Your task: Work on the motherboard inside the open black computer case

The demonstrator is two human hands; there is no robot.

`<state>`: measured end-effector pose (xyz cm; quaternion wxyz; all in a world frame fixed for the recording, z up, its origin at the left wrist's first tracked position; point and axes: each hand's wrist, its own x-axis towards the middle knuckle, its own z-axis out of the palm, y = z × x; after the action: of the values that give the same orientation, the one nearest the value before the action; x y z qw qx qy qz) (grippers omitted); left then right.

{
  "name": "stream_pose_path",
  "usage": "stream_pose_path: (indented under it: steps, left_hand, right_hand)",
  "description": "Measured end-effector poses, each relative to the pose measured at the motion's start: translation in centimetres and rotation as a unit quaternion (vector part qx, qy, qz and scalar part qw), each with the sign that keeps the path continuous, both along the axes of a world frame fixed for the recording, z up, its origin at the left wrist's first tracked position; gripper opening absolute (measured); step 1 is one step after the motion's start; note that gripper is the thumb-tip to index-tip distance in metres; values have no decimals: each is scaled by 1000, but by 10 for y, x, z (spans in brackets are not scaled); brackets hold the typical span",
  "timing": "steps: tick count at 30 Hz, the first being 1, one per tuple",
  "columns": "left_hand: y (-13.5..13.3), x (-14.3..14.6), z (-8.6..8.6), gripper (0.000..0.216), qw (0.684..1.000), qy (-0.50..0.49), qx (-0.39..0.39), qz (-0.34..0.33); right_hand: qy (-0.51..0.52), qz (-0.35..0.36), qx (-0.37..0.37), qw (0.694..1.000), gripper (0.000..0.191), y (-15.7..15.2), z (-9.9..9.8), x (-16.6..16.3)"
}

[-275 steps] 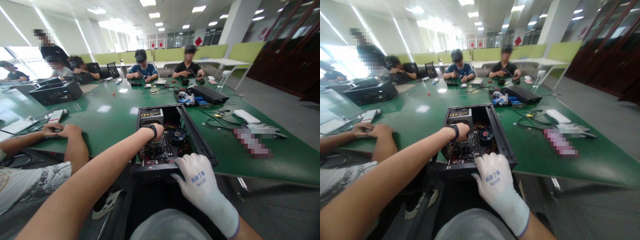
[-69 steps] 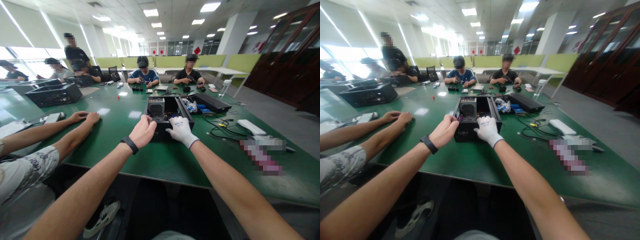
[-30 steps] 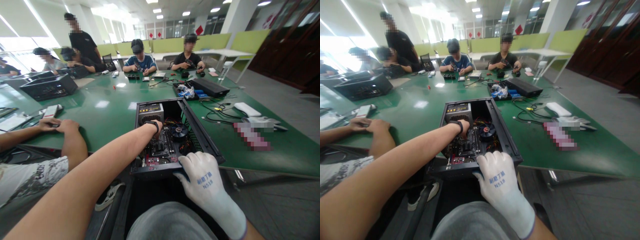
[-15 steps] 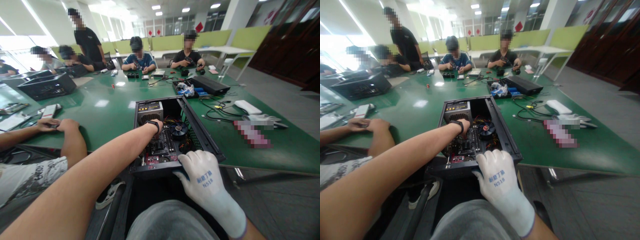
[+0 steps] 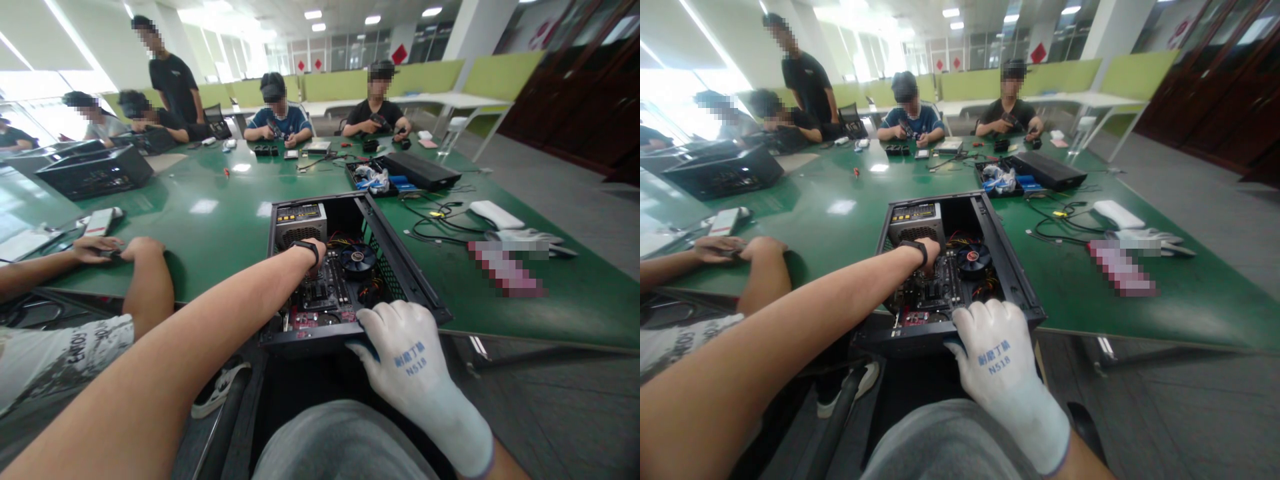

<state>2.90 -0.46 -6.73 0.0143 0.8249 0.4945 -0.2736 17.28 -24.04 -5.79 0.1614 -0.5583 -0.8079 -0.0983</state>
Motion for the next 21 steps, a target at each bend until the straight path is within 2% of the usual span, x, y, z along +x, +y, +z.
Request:
stream_pose_path:
  steps: [6,11,21]
  left_hand:
    - [3,-1,-4,67,1000,0,4,-12]
    - [1,0,-2,74,1000,5,3,-10]
    - [-1,0,2,71,1000,-8,-4,-2]
  right_hand:
    - [-1,-4,-3,1000,29,-1,-1,1]
    - [1,-3,-1,1000,29,-1,-1,1]
    - [-1,-2,-5,1000,28,-2,0,3]
